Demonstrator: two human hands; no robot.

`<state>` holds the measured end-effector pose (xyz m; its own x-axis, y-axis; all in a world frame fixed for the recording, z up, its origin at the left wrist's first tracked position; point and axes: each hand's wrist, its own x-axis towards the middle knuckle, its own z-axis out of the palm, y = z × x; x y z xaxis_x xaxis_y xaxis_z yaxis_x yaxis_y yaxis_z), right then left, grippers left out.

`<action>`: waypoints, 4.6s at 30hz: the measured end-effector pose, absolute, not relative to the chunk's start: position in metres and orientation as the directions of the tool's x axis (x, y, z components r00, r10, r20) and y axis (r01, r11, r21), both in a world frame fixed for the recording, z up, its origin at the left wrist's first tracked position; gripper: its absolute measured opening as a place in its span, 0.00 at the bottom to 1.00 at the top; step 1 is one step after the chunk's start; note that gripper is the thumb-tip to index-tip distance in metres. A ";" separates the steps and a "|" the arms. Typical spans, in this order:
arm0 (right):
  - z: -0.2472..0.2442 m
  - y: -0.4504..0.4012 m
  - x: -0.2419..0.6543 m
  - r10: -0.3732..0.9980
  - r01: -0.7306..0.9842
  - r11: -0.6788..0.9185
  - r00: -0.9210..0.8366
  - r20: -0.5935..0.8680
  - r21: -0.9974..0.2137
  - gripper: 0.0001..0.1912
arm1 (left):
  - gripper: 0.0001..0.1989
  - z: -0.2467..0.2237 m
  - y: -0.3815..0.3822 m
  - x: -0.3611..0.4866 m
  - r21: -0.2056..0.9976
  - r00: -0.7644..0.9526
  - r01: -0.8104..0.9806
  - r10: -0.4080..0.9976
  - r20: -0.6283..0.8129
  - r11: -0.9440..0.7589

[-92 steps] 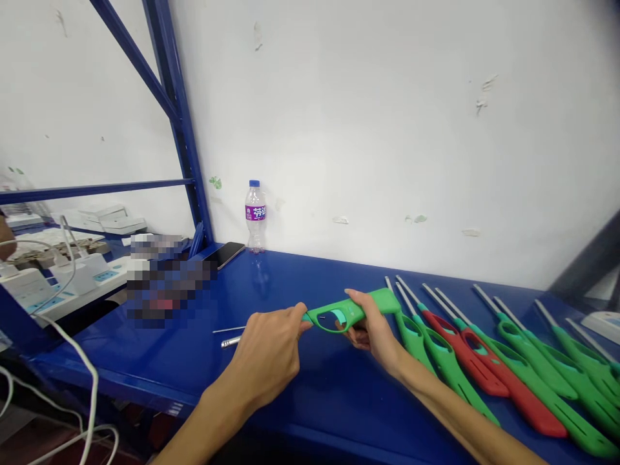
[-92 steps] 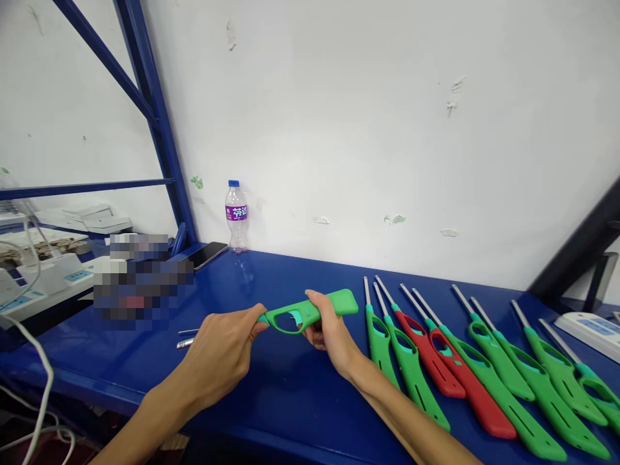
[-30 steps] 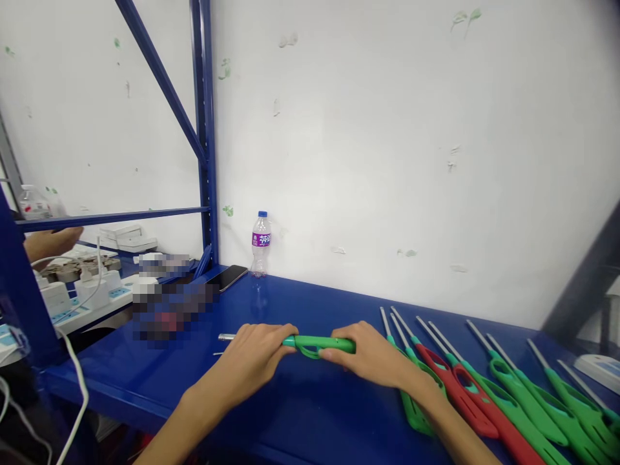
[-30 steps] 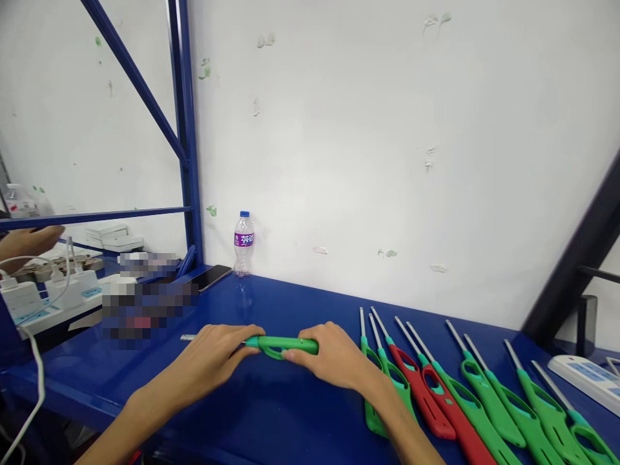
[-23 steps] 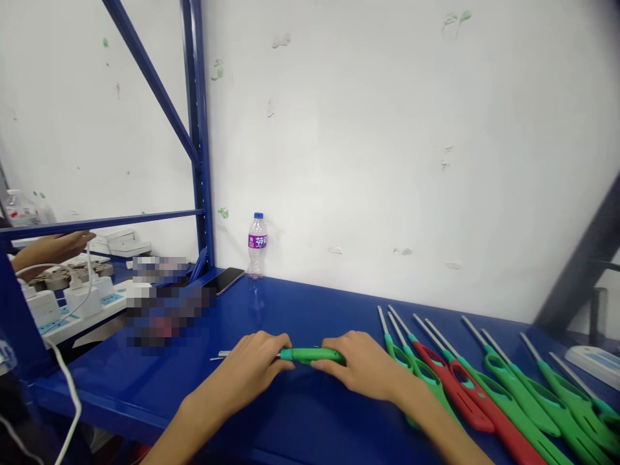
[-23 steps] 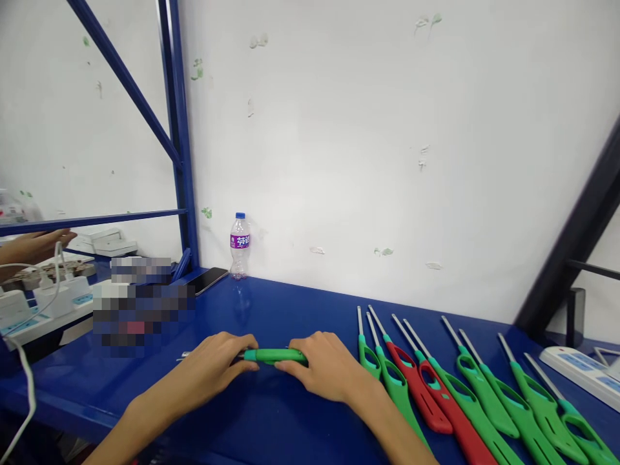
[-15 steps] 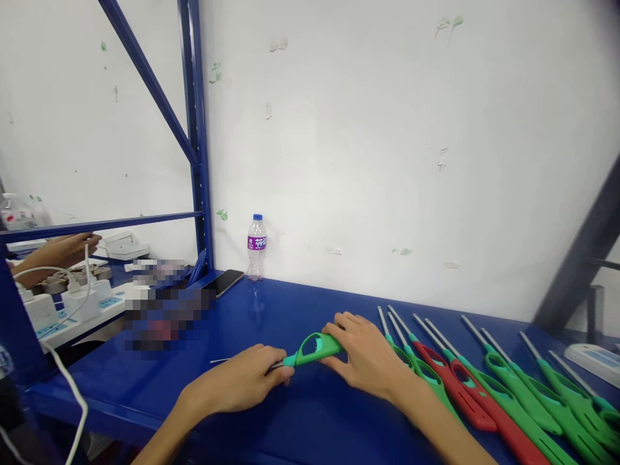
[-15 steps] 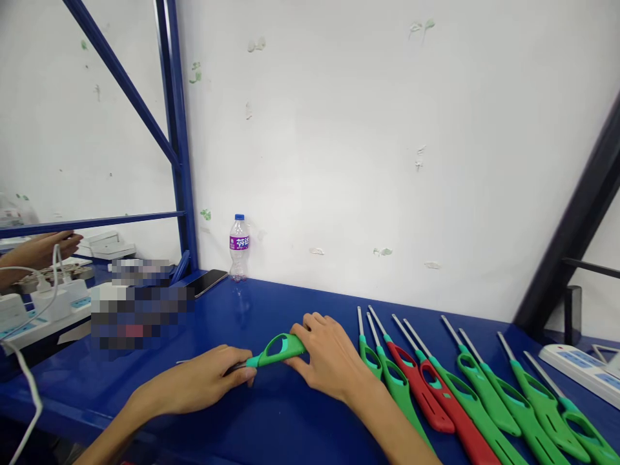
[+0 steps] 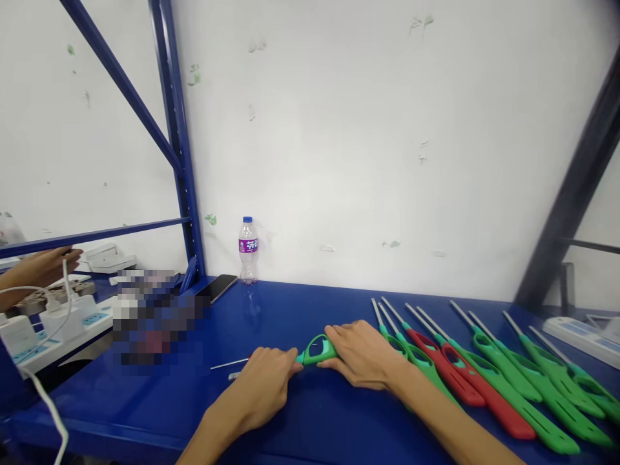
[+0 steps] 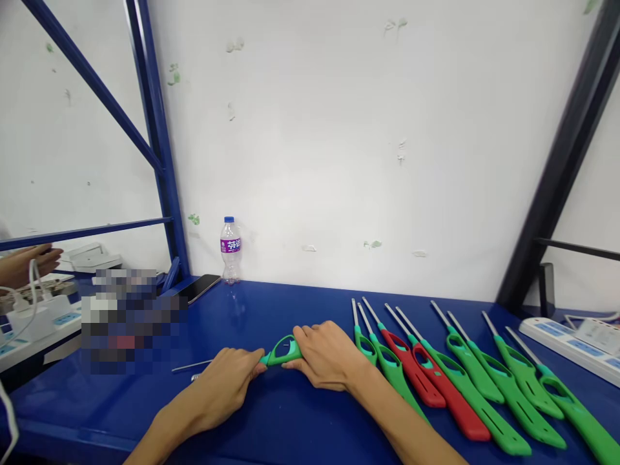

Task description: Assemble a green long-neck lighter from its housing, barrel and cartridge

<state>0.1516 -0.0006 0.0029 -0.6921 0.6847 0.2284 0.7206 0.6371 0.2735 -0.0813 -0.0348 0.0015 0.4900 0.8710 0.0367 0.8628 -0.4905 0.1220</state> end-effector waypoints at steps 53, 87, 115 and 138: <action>0.013 0.005 0.155 0.635 0.766 0.617 -0.620 0.461 0.180 0.08 | 0.17 -0.014 -0.027 -0.076 0.356 0.477 0.722 0.799 0.366 -0.594; 0.019 -0.012 0.145 0.746 0.773 0.634 -0.605 0.278 -0.019 0.26 | 0.16 -0.036 -0.006 -0.087 -0.039 0.498 0.717 0.472 0.727 -0.696; 0.005 -0.010 0.147 0.807 0.794 0.585 -0.549 0.217 -0.165 0.23 | 0.12 -0.022 -0.025 -0.075 -0.034 0.551 0.795 0.699 0.457 -0.605; -0.010 -0.004 0.149 0.796 0.718 0.603 -0.573 0.198 -0.347 0.29 | 0.08 -0.010 -0.031 -0.077 -0.109 0.594 0.794 0.727 0.344 -0.598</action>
<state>0.1485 -0.0042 -0.0096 -0.5725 0.7956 0.1982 0.7183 0.6033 -0.3465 -0.0772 -0.0311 -0.0104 0.5940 0.7272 0.3440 0.7944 -0.5975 -0.1088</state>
